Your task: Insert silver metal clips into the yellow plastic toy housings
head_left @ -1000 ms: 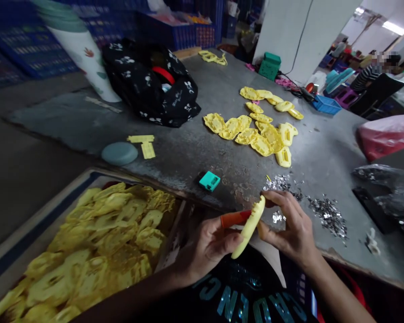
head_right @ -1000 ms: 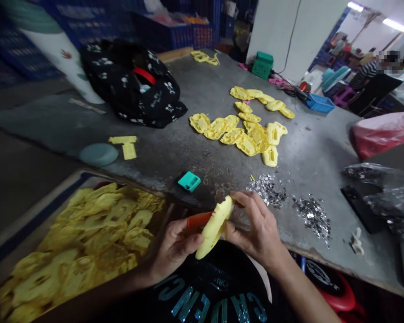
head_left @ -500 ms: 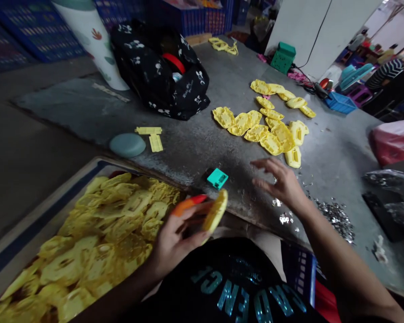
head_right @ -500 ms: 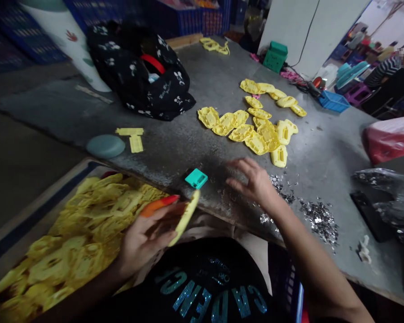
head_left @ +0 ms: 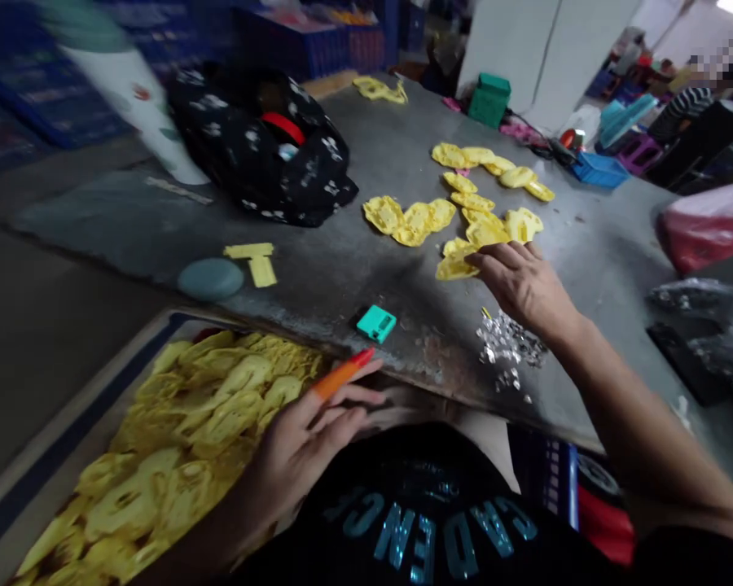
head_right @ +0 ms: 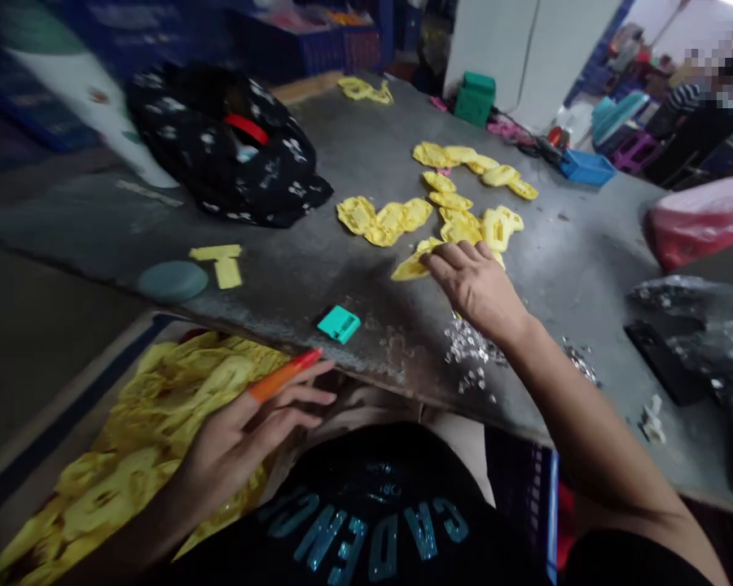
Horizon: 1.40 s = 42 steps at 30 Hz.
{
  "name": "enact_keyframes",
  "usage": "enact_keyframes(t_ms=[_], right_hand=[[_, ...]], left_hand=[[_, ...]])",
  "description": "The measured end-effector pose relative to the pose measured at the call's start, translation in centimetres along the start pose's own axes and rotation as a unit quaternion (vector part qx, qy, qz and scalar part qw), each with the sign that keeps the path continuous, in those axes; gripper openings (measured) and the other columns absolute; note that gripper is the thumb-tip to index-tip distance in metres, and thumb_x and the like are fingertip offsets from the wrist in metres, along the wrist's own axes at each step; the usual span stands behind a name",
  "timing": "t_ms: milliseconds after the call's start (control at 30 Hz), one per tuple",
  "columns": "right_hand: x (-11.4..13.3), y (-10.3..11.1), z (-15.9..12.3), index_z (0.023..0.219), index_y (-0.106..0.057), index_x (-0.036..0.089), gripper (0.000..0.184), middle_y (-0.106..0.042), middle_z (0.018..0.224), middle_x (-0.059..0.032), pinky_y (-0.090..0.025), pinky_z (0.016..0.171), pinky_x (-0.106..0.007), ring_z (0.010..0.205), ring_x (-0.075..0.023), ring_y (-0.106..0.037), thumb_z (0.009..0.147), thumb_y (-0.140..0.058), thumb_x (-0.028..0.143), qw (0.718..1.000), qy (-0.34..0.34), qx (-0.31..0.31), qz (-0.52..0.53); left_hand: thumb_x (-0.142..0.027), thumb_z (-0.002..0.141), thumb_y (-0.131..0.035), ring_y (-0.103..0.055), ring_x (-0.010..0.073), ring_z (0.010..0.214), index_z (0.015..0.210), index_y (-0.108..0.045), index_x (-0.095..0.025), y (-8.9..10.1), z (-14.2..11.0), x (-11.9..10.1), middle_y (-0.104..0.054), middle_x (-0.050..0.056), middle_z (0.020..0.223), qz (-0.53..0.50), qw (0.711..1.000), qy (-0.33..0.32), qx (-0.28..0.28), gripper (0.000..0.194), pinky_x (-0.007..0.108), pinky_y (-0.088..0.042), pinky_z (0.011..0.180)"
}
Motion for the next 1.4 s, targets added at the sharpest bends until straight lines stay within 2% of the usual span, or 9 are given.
enact_keyframes(t_ms=[167, 267, 367, 533, 633, 767, 933, 1167, 1400], right_hand=[[11.7, 7.1, -8.5, 0.123, -0.081, 0.018, 0.023, -0.080, 0.116, -0.0057, -0.049, 0.087, -0.039, 0.101, -0.0217, -0.063, 0.120, -0.059, 0.022, 0.986, 0.166, -0.015, 0.007], [14.6, 6.9, -11.4, 0.125, -0.084, 0.017, 0.026, -0.083, 0.121, -0.0062, -0.051, 0.090, -0.037, 0.104, -0.0208, -0.066, 0.121, -0.059, 0.023, 0.990, 0.122, -0.016, 0.063], [15.2, 5.4, -13.9, 0.148, -0.077, 0.015, 0.032, -0.080, 0.145, -0.0123, -0.054, 0.096, -0.035, 0.115, -0.0209, -0.067, 0.121, -0.060, 0.022, 0.990, 0.096, 0.004, 0.106], [13.3, 5.3, -17.9, 0.141, -0.080, 0.021, 0.027, -0.081, 0.147, -0.0071, -0.057, 0.103, -0.035, 0.123, -0.0188, -0.069, 0.117, -0.070, 0.025, 0.960, 0.052, -0.063, 0.269], [8.2, 4.5, -22.6, 0.128, -0.082, 0.025, 0.019, -0.085, 0.122, -0.0046, -0.060, 0.099, -0.040, 0.114, -0.0216, -0.075, 0.116, -0.068, 0.024, 0.940, -0.160, -0.137, 0.269], [1.3, 1.9, -29.9, 0.117, -0.085, 0.034, 0.010, -0.081, 0.109, -0.0072, -0.053, 0.095, -0.054, 0.105, -0.0318, -0.068, 0.108, -0.079, 0.033, 0.906, -0.409, -0.106, 0.021], [0.0, -0.5, -30.5, 0.121, -0.086, 0.035, 0.015, -0.082, 0.114, -0.0091, -0.052, 0.096, -0.056, 0.109, -0.0340, -0.067, 0.107, -0.079, 0.034, 0.906, -0.417, -0.062, 0.028], [1.4, 1.4, -30.6, 0.117, -0.086, 0.030, 0.014, -0.086, 0.106, -0.0015, -0.057, 0.090, -0.042, 0.097, -0.0230, -0.078, 0.109, -0.074, 0.031, 0.843, -0.454, -0.193, 0.215], [2.6, 0.7, -29.9, 0.114, -0.085, 0.031, 0.014, -0.084, 0.100, -0.0020, -0.047, 0.091, -0.042, 0.099, -0.0250, -0.074, 0.110, -0.072, 0.029, 0.899, -0.428, -0.063, 0.061]], left_hand=[[-0.069, 0.101, -0.084, -0.083, 0.0286, 0.116, 0.129, -0.087, -0.020, -8.9, 3.9, -2.2, -0.085, 0.013, 0.136, -0.198, 0.948, 0.159, 0.193, 0.056, 0.030, -0.072, 0.082], [-0.061, 0.106, -0.082, -0.080, 0.0160, 0.086, 0.103, -0.089, -0.017, -12.1, 3.6, -0.4, -0.085, 0.003, 0.090, -0.256, 0.883, 0.274, 0.284, 0.045, 0.020, -0.064, 0.076], [-0.058, 0.107, -0.079, -0.083, 0.0198, 0.089, 0.110, -0.089, -0.015, -13.5, 2.3, 0.8, -0.087, 0.006, 0.094, -0.266, 0.845, 0.340, 0.315, 0.044, 0.024, -0.065, 0.078], [-0.063, 0.112, -0.070, -0.084, 0.0270, 0.100, 0.144, -0.082, -0.015, -15.0, 1.8, 0.3, -0.088, 0.012, 0.109, -0.280, 0.817, 0.357, 0.357, 0.059, 0.027, -0.070, 0.073], [-0.077, 0.110, -0.063, -0.082, 0.0282, 0.092, 0.150, -0.080, -0.019, -15.7, 2.8, -0.6, -0.087, 0.014, 0.120, -0.303, 0.812, 0.299, 0.399, 0.072, 0.034, -0.072, 0.059], [-0.067, 0.112, -0.064, -0.083, 0.0330, 0.101, 0.149, -0.081, -0.015, -15.8, 3.9, -0.8, -0.086, 0.023, 0.131, -0.287, 0.827, 0.302, 0.378, 0.067, 0.038, -0.074, 0.062], [-0.055, 0.112, -0.065, -0.087, 0.0394, 0.114, 0.148, -0.083, -0.018, -15.8, 4.3, -0.7, -0.085, 0.026, 0.141, -0.294, 0.837, 0.328, 0.323, 0.054, 0.048, -0.078, 0.078], [-0.071, 0.108, -0.070, -0.090, 0.0377, 0.100, 0.141, -0.087, -0.017, -16.0, 4.3, -0.7, -0.089, 0.022, 0.125, -0.311, 0.842, 0.314, 0.309, 0.065, 0.043, -0.077, 0.073], [-0.062, 0.108, -0.069, -0.088, 0.0342, 0.092, 0.153, -0.079, -0.020, -16.5, 4.6, -0.6, -0.086, 0.023, 0.136, -0.346, 0.823, 0.321, 0.316, 0.062, 0.038, -0.073, 0.057]])
Point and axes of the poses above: each hand's wrist, its own z-axis towards the middle knuckle, its own y-axis out of the back of the hand, x = y × z, the point moved 4 cm from there along z, towards the middle knuckle
